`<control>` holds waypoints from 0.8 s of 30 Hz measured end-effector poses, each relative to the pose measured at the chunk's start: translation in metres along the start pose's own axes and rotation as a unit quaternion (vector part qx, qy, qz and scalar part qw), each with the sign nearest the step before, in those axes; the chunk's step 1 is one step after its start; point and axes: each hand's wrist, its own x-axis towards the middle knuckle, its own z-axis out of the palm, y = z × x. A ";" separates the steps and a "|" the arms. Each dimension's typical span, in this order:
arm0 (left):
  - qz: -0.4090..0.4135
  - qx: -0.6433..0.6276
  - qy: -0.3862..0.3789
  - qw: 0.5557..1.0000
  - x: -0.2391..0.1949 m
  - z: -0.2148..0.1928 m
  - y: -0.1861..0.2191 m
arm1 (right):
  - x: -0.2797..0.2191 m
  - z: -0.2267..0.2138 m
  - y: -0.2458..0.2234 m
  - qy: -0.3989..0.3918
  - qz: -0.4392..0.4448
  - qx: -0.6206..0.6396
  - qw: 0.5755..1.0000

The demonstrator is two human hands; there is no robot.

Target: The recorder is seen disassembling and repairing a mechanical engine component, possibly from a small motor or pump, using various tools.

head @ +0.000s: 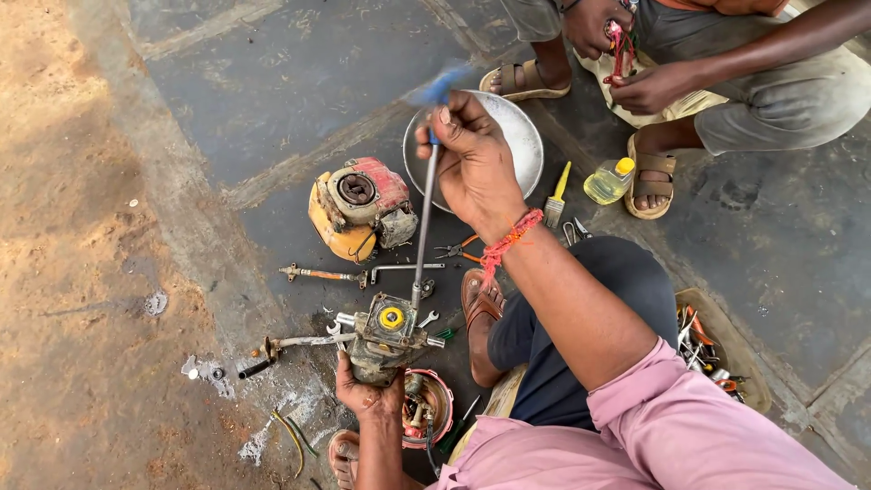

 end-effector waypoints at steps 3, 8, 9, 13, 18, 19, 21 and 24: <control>0.003 -0.004 0.008 1.000 -0.003 0.004 0.001 | -0.002 0.012 -0.001 0.018 0.054 -0.006 0.998; 0.006 0.014 0.002 1.000 -0.009 0.010 -0.001 | -0.009 0.025 0.003 0.009 0.052 0.063 0.997; 0.005 0.014 0.001 1.000 0.002 0.000 0.000 | -0.009 0.022 0.005 0.009 0.050 0.063 0.997; 0.011 0.009 -0.046 0.999 -0.002 -0.004 -0.001 | -0.012 0.001 0.018 -0.006 0.034 0.030 0.999; 0.006 0.037 0.016 0.999 -0.009 0.004 0.002 | -0.009 -0.003 0.020 0.030 0.085 0.010 0.996; 0.012 0.041 0.017 0.999 -0.007 0.007 0.000 | -0.007 -0.009 0.022 0.021 0.088 0.014 0.996; 0.014 0.047 0.016 0.999 -0.008 0.011 -0.002 | -0.008 -0.004 0.020 0.014 0.089 0.016 0.996; 0.004 0.041 0.025 0.999 -0.009 0.009 -0.002 | -0.014 0.016 0.013 0.015 0.056 0.045 0.997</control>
